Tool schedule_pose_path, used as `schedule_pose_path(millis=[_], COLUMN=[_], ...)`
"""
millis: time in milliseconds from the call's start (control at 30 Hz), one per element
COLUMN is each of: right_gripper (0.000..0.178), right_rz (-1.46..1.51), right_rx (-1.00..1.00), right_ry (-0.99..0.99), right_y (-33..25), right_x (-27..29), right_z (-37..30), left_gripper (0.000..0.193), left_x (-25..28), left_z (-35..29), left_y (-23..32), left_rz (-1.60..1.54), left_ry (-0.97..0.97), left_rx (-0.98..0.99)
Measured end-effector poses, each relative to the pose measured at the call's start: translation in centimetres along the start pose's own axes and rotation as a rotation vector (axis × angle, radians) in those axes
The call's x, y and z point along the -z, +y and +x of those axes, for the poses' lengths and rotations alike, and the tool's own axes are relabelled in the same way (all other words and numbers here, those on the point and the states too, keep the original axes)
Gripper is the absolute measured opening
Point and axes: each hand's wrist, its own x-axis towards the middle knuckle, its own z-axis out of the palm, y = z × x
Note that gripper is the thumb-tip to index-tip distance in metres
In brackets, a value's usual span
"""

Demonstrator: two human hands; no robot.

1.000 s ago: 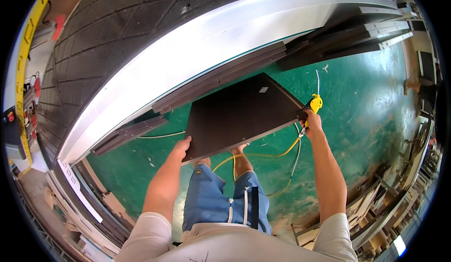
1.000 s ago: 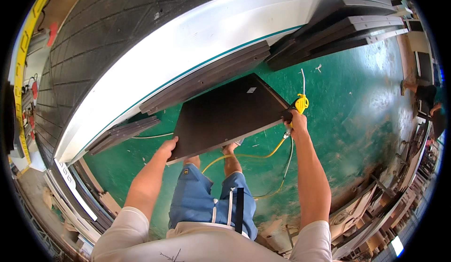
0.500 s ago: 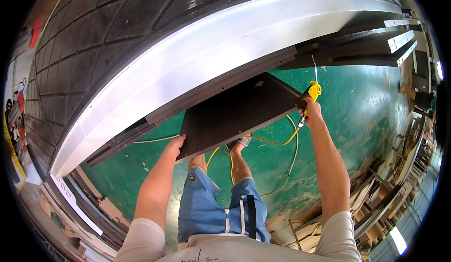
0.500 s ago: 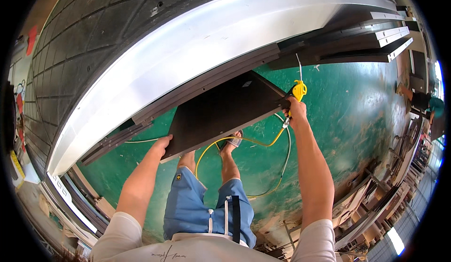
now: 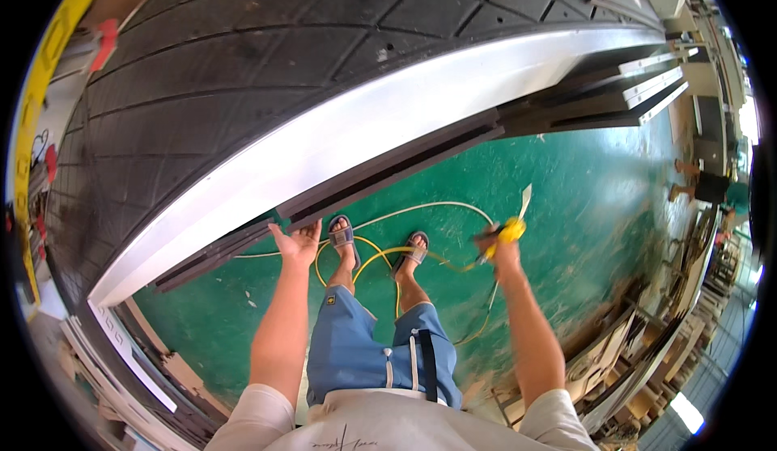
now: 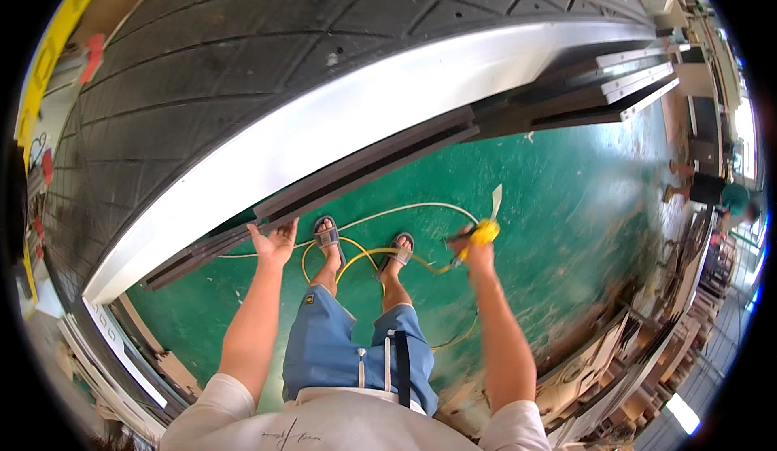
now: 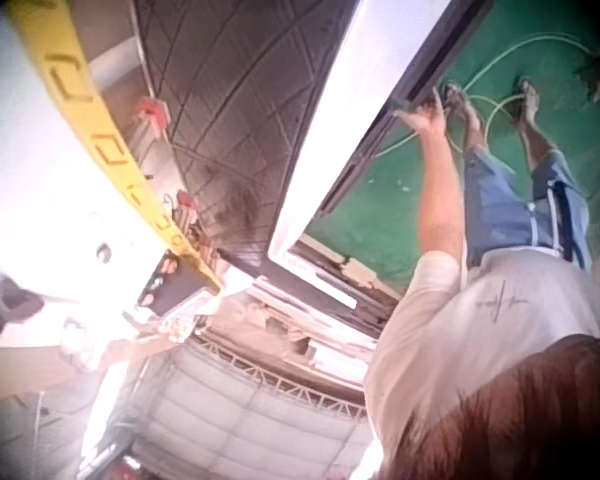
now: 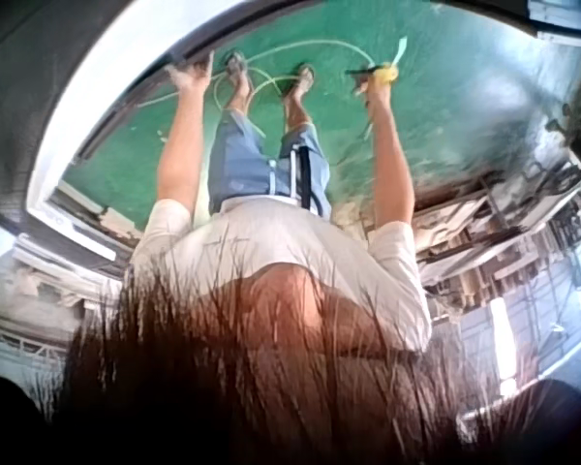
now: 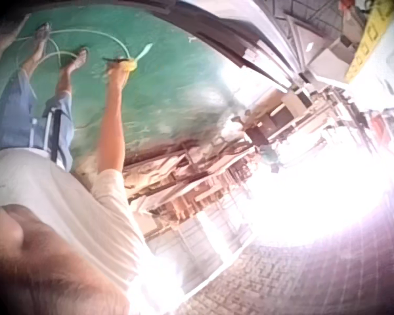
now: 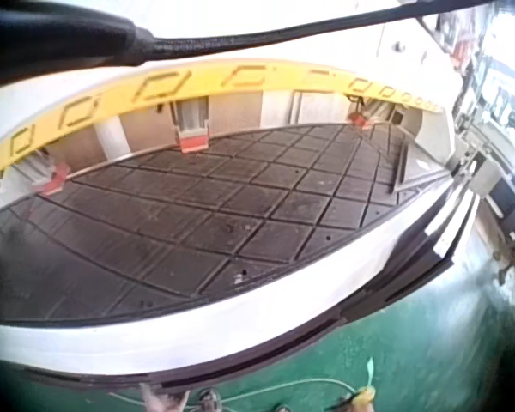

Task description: The person uses a yellow air nozzle to blow dust and debris off the surface of dark rectangular panels. They handle the panels one by one, lifting them from a stack, cleaning them, and placing them back down. The person also moves a stack of panels to a different location in the workshop.

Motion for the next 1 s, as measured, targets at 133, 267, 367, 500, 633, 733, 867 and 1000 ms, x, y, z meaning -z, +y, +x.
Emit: schedule_pose_path(millis=[133, 267, 367, 500, 633, 733, 867, 1000], right_gripper=[0.015, 0.015, 0.023, 0.048, 0.049, 0.052, 0.041, 0.04], right_rz=[-0.519, -0.644, -0.641, -0.376, 0.559, 0.575, -0.906, -1.14], right_rx=[-0.005, -0.206, -0.225, -0.236, -0.242, -0.312, 0.249, 0.616], right_ry=[-0.2, -0.425, -0.635, -0.935, -0.995, -0.983, -0.583, -0.686], right_y=[5.1, 2.2, -1.9, -10.1, -10.5, -8.1, -2.1, 2.2], right_x=[-0.2, -0.6, 0.6, 2.0, 1.9, 2.3, -1.0, -6.0], right_z=[-10.1, -17.1, -17.2, -16.6, -19.6, -21.0, -23.5, -24.7], left_gripper=[0.112, 0.097, 0.075, 0.05, 0.038, 0.038, 0.035, 0.029], left_x=[0.7, 1.5, 4.7, 19.8, 35.8, 46.6, 49.7, 48.0], left_z=[-3.6, -12.2, -19.7, -25.7, -30.3, -30.4, -32.3, -33.8], left_y=[-1.4, -1.4, -1.5, -4.2, -8.9, -10.6, -11.7, -8.3], left_rz=[0.087, 0.735, 1.088, 1.167, 1.344, 1.659, 1.902, 2.166], left_ry=[0.011, -0.251, -0.133, 0.138, 0.5, 0.583, 0.564, 0.445], left_rx=[-0.075, -0.104, -0.183, -0.328, -0.467, -0.236, -0.24, -0.114])
